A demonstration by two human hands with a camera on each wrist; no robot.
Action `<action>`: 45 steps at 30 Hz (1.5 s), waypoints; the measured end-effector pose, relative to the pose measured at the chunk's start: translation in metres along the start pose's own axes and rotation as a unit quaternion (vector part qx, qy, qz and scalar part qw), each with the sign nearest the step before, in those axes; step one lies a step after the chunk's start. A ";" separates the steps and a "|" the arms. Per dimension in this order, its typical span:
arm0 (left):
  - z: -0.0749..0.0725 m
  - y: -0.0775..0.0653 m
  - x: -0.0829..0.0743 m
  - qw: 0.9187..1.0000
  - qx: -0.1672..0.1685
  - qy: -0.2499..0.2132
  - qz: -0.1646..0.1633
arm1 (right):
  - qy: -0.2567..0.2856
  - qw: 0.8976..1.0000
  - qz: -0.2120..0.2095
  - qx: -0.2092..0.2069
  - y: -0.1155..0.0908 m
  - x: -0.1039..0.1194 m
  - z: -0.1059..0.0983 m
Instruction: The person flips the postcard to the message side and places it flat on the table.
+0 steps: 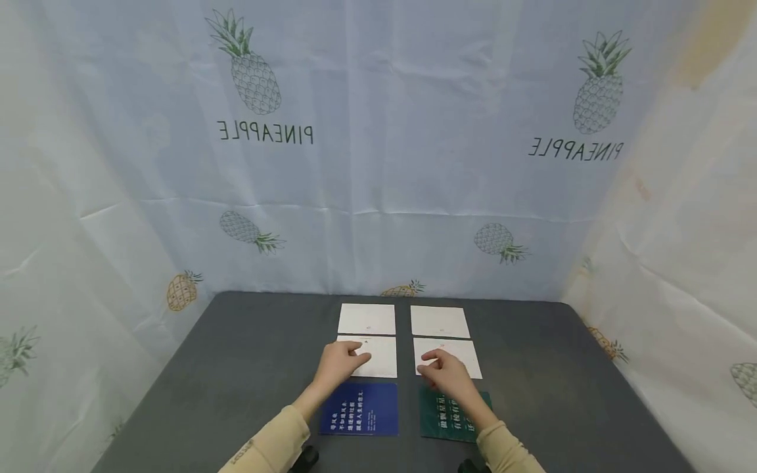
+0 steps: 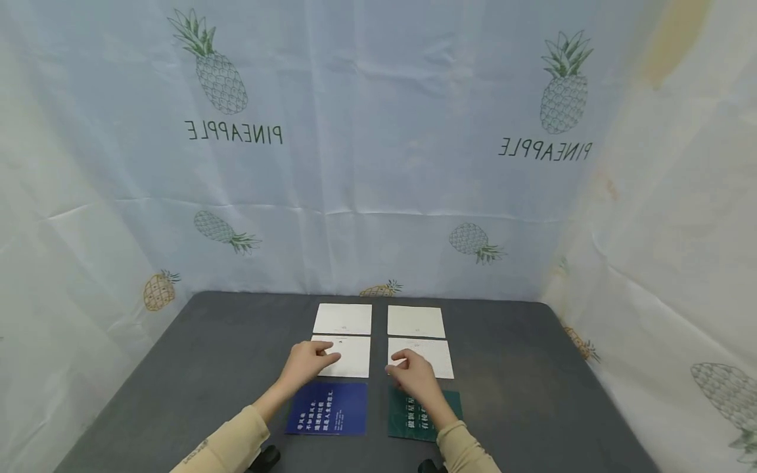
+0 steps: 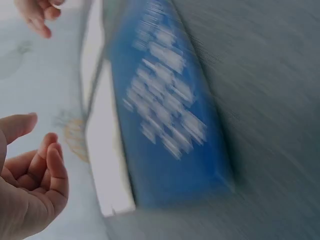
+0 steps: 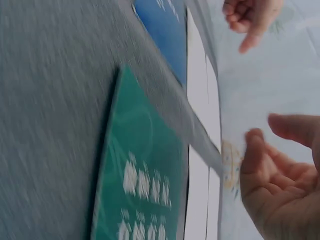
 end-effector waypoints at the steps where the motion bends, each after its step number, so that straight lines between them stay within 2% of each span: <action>1: -0.002 -0.005 0.007 1.000 -0.002 0.007 -0.005 | -0.002 1.000 -0.005 0.021 -0.001 0.001 0.006; 4: -0.008 -0.023 0.025 0.999 -0.012 0.027 -0.019 | -0.009 0.997 -0.020 0.078 -0.005 0.004 0.023; 7: -0.013 -0.040 0.038 0.998 -0.017 0.049 -0.023 | -0.021 0.993 -0.027 0.109 -0.007 0.006 0.034; 11: -0.019 -0.057 0.048 0.997 0.008 0.044 -0.065 | -0.057 0.992 -0.022 0.115 -0.009 0.006 0.044; 13: -0.021 -0.063 0.051 0.994 0.027 0.029 -0.101 | -0.061 0.991 -0.015 0.120 -0.011 0.005 0.047; 17: -0.021 -0.073 0.053 0.990 0.056 0.001 -0.128 | -0.035 0.991 -0.004 0.132 -0.012 0.003 0.052; 20: -0.018 -0.075 0.054 0.987 0.072 -0.050 -0.132 | -0.001 0.991 0.001 0.132 -0.011 0.002 0.054; 24: -0.013 -0.074 0.055 0.979 0.090 -0.115 -0.142 | 0.039 0.990 0.005 0.135 -0.010 0.001 0.056; 30: -0.010 -0.073 0.053 0.973 0.098 -0.144 -0.150 | 0.077 0.986 0.000 0.149 -0.010 0.002 0.058; 35: -0.008 -0.072 0.058 0.969 0.086 -0.173 -0.156 | 0.120 0.981 0.014 0.153 -0.009 -0.002 0.060; 38: -0.009 -0.071 0.060 0.969 0.073 -0.179 -0.157 | 0.151 0.977 0.027 0.147 -0.006 -0.007 0.061; 45: -0.012 -0.065 0.054 0.969 0.038 -0.204 -0.131 | 0.186 0.978 0.019 0.096 -0.001 -0.008 0.053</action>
Point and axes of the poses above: each hand's wrist, its own y-axis towards the middle knuckle, its own z-axis out of the palm, x = y × z, the point moved 4 cm from there along y, towards the middle knuckle, and after that the axes turned 15 degrees about x, right-handed, at the moved point
